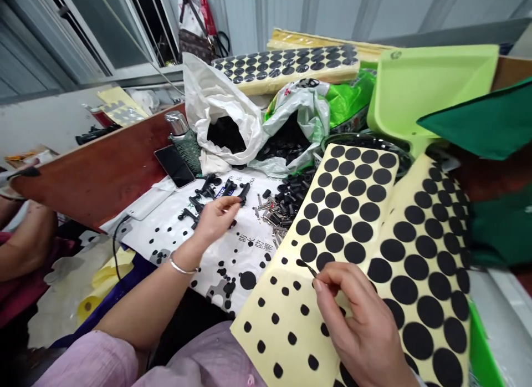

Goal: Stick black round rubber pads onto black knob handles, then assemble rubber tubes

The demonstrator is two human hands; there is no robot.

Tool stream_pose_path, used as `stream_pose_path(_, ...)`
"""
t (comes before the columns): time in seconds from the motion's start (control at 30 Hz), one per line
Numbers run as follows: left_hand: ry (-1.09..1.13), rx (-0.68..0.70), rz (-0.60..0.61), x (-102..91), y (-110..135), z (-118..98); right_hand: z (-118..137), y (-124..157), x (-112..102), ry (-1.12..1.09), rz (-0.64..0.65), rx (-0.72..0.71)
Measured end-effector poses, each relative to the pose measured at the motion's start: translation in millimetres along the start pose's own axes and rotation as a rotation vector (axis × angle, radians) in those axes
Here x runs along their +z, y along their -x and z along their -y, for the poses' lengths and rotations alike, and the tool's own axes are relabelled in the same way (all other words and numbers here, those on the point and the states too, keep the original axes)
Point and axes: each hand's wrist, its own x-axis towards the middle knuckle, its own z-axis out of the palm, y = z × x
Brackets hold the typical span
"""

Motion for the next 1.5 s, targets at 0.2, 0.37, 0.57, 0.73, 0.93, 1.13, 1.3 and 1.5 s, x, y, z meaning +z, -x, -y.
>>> stream_pose_path(0.2, -0.389, -0.03, -0.065, -87.8, 3, 60, -6, 5, 5, -0.033, -0.003, 0.081)
stream_pose_path(0.37, -0.527, 0.045, 0.137, -95.9, 11, 76, -3, 4, 11, -0.087, 0.004, 0.082)
stream_pose_path(0.57, -0.528, 0.009, 0.114, -94.0, 24, 78, 5, 10, 11, -0.12, 0.019, 0.111)
stream_pose_path(0.73, -0.393, -0.043, -0.052, -83.4, 45, 57, 18, 8, 13, -0.198, 0.036, 0.162)
stream_pose_path(0.93, 0.25, -0.166, -0.071, -50.0, 62, 13, 37, 0, 23, -0.299, 0.065, 0.156)
stream_pose_path(1.13, 0.445, -0.199, 0.046, -25.2, 74, -10, 46, 3, 26, -0.402, 0.089, 0.246)
stream_pose_path(1.3, 0.75, -0.301, 0.22, -12.0, 86, -21, 48, 3, 24, -0.575, 0.076, 0.408)
stream_pose_path(1.5, 0.875, -0.368, 0.375, -0.7, 97, -36, 42, 2, 24, -0.795, 0.132, 0.632)
